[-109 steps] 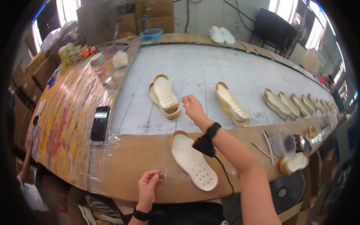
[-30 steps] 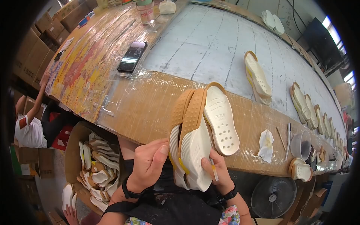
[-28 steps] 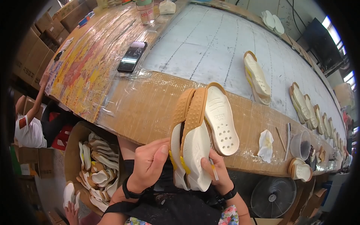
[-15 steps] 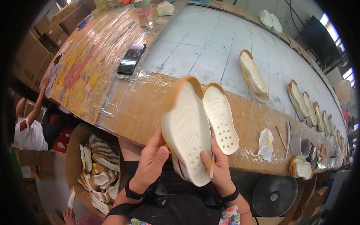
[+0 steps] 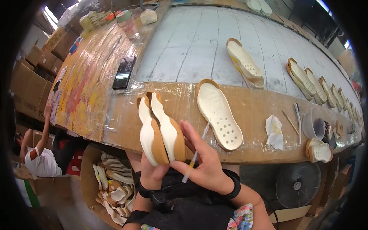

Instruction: Applying adhesive and assembling shoe soles in a manufacturing environment.

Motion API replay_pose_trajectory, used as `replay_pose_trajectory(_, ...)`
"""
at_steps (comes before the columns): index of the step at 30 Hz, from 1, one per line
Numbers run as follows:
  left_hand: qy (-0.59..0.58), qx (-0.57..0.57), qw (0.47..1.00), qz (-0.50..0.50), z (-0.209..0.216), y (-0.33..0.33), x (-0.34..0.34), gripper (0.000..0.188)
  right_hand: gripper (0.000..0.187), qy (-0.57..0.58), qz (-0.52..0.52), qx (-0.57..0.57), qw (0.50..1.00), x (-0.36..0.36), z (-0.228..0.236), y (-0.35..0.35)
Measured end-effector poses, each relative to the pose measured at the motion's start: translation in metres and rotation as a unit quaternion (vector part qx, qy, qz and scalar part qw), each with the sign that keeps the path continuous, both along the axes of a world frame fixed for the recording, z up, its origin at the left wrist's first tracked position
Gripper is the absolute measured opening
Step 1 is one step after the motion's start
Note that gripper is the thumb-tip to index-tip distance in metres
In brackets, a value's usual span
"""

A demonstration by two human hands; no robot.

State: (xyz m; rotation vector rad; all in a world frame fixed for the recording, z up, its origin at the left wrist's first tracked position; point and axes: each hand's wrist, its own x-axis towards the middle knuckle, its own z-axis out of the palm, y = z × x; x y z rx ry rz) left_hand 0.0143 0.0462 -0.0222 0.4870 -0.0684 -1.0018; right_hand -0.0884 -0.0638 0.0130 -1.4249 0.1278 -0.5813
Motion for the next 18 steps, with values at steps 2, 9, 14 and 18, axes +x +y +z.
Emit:
replay_pose_trajectory(2, -0.004, -0.017, 0.998, -0.059, -0.006, -0.017, -0.004, 0.049, 0.082, 0.013, -0.014, -0.013, 1.0, -0.024, 0.011, -0.013)
replay_pose_trajectory(9, -0.055, -0.061, 0.996, -0.035, 0.002, 0.003, 0.007, 0.082, 0.076, 0.036, 0.069, -0.122, 0.989, -0.025, 0.0, -0.001)
replay_pose_trajectory(14, -0.134, -0.069, 0.988, -0.044, -0.002, -0.005, 0.005, 0.063, 0.07, 0.038, 0.039, -0.141, 0.989, -0.03, -0.003, -0.009)
replay_pose_trajectory(18, -0.127, -0.036, 0.987, -0.096, -0.027, 0.012, 0.017, 0.056, 0.052, 0.079, -0.085, -0.144, 0.983, -0.023, -0.016, -0.022)
